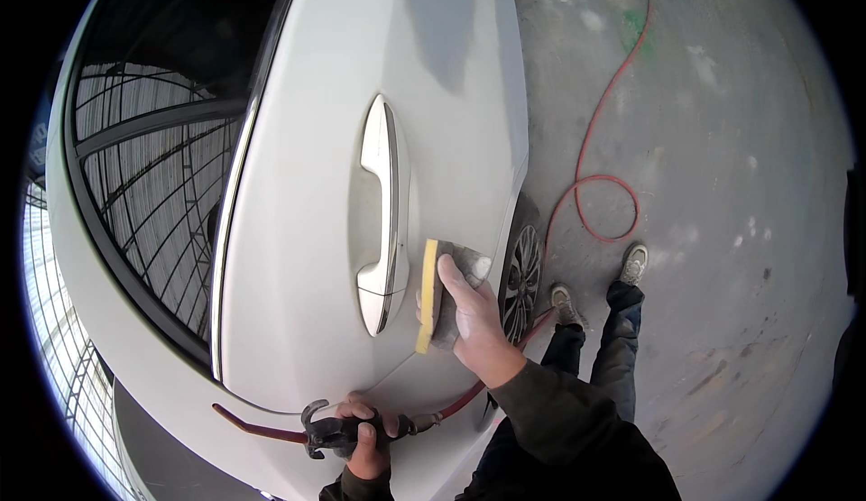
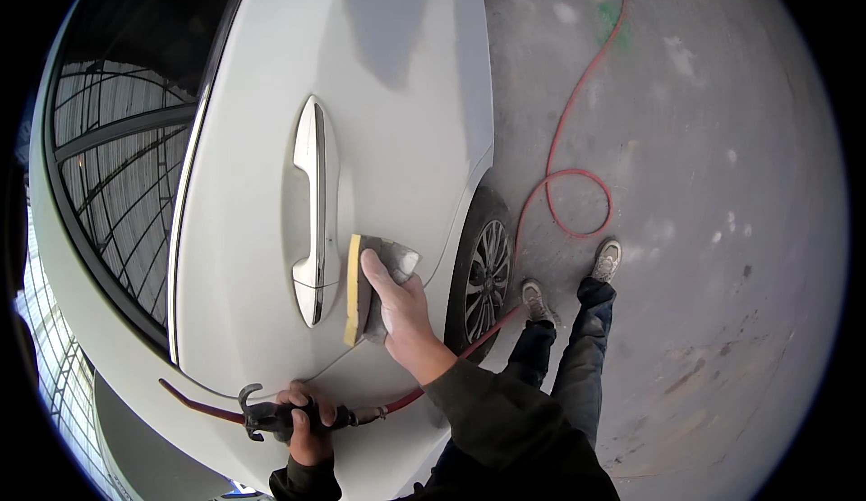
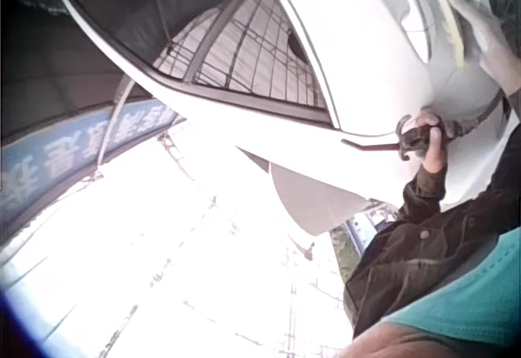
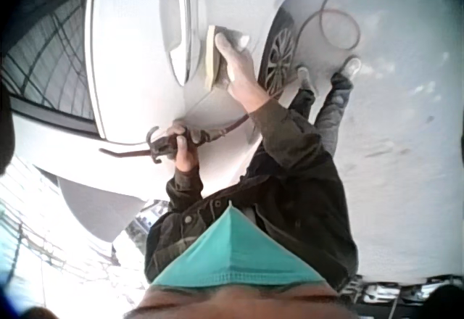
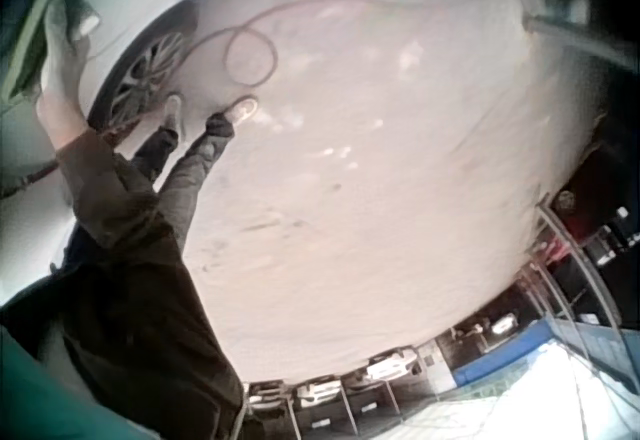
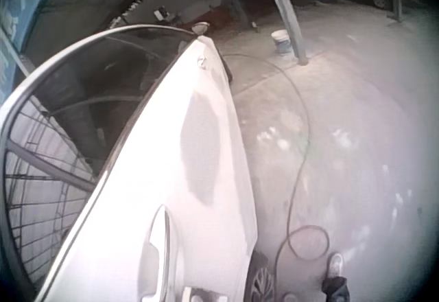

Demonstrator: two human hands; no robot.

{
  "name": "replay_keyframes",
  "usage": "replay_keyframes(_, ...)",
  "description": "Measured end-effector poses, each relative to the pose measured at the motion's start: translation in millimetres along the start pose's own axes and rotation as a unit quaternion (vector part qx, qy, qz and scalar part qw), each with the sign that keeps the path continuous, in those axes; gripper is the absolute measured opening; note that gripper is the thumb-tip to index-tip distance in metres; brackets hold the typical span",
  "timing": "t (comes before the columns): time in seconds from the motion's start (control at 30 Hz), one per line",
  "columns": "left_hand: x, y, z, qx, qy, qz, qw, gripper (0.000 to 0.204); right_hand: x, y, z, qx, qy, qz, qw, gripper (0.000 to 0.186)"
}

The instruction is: The person sands the surface of a white car door using a sanding block, focusing on the area around the door handle. They repeatedly rub the block over the paint in various directions while holding a spray nozzle in the other hand.

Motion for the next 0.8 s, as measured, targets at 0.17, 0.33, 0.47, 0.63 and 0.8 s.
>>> replay_keyframes(0.17,7,-1,3,-0.005,-0.005,0.013,1.0,0.036,-23,13,4,0.074,-0.036,0.059,0.995,0.039)
replay_keyframes(0.33,4,0,1,-0.015,0.004,0.036,0.999,0.036,-22,13,12,0.089,-0.038,0.055,0.994,0.035)
replay_keyframes(0.47,4,-3,-6,-0.012,0.018,0.027,0.999,0.038,-28,10,14,0.142,-0.053,0.044,0.987,0.031)
replay_keyframes(0.63,4,-2,-7,-0.004,0.015,0.026,1.0,0.038,-32,8,23,0.209,-0.101,0.0,0.973,0.023)
replay_keyframes(0.8,5,-2,-8,0.003,0.01,0.029,1.0,0.038,-31,11,26,0.219,-0.124,-0.001,0.968,0.023)
Point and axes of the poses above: each hand's wrist, its own y-axis towards the middle knuckle, its own x-axis out of the back of the hand, z = x × y, the point moved 10 cm from there along y, towards the middle knuckle, and after that the axes turned 9 degrees about y, right-handed, at the moved point
